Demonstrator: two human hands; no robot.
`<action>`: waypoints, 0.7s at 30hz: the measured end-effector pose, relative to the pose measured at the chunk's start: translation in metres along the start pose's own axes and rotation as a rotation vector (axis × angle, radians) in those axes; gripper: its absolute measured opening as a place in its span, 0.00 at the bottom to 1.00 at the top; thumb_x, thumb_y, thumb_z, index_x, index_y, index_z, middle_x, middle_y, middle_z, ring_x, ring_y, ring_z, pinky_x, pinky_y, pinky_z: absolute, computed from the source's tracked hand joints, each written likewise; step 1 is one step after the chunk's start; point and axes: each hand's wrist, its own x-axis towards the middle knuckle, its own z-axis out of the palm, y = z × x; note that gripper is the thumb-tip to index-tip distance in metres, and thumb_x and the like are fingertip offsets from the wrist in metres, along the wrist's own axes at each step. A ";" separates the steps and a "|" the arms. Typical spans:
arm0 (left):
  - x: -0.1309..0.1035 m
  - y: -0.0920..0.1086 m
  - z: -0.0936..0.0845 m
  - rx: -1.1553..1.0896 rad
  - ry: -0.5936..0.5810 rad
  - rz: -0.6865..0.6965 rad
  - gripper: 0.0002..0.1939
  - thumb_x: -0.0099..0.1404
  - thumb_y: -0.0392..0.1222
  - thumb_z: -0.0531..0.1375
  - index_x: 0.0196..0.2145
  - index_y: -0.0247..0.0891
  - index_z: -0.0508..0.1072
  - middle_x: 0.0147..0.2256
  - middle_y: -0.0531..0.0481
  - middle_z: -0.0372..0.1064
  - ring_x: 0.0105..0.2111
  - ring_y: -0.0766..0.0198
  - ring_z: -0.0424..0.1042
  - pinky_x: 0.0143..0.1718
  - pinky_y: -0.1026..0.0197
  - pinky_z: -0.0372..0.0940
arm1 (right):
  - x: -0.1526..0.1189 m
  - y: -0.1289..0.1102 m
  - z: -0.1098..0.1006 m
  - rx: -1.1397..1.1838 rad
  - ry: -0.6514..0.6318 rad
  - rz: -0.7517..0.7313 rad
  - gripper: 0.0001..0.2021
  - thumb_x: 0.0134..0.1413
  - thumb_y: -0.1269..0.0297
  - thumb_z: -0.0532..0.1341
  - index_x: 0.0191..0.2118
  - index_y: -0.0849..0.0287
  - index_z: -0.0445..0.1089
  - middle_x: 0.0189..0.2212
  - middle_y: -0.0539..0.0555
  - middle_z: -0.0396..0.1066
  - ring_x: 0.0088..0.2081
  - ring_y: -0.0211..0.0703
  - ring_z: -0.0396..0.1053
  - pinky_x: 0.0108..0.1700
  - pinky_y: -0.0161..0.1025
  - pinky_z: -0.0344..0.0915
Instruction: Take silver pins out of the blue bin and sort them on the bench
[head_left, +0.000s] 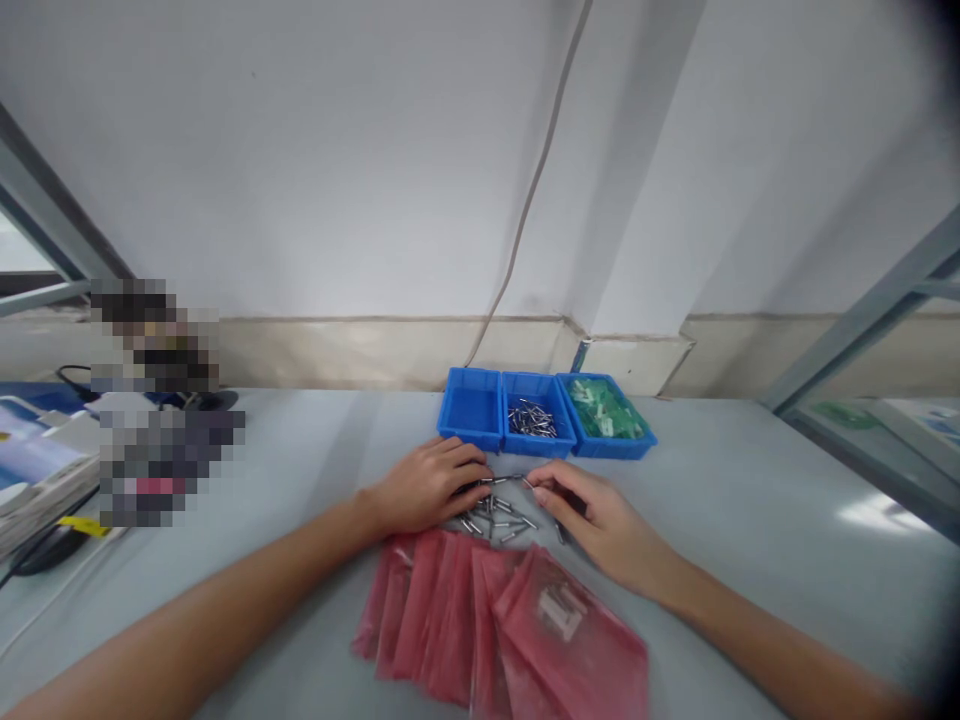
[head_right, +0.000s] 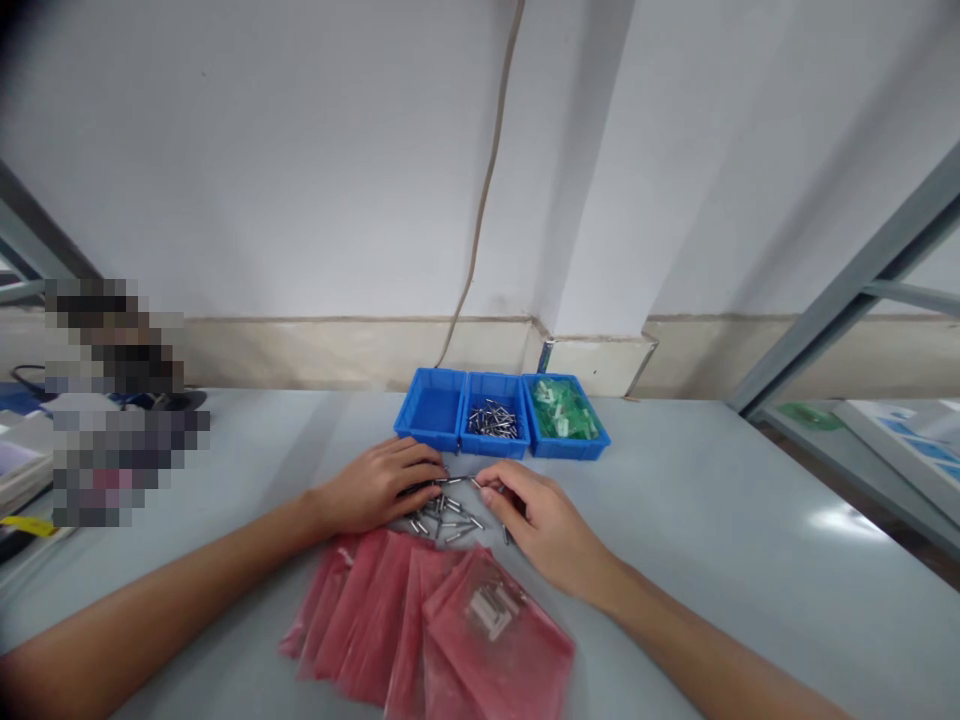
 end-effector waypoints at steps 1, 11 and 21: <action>0.000 0.000 0.000 0.003 0.003 0.001 0.16 0.82 0.48 0.52 0.53 0.38 0.76 0.50 0.44 0.75 0.48 0.56 0.74 0.52 0.54 0.67 | 0.000 0.000 0.000 0.001 0.001 -0.001 0.11 0.75 0.55 0.57 0.49 0.49 0.75 0.44 0.51 0.81 0.43 0.48 0.77 0.43 0.42 0.71; 0.000 0.000 0.000 -0.001 0.007 0.004 0.16 0.82 0.48 0.53 0.52 0.38 0.76 0.51 0.45 0.75 0.48 0.57 0.74 0.52 0.54 0.67 | 0.000 0.003 0.001 0.035 -0.014 0.004 0.10 0.76 0.55 0.57 0.49 0.49 0.74 0.44 0.51 0.79 0.44 0.48 0.75 0.46 0.44 0.69; 0.000 -0.001 0.001 -0.005 0.001 0.007 0.16 0.82 0.48 0.53 0.53 0.38 0.76 0.51 0.45 0.75 0.49 0.57 0.74 0.53 0.54 0.67 | -0.001 0.003 0.002 0.048 -0.015 0.008 0.10 0.75 0.54 0.57 0.49 0.49 0.74 0.43 0.51 0.79 0.44 0.48 0.75 0.46 0.43 0.69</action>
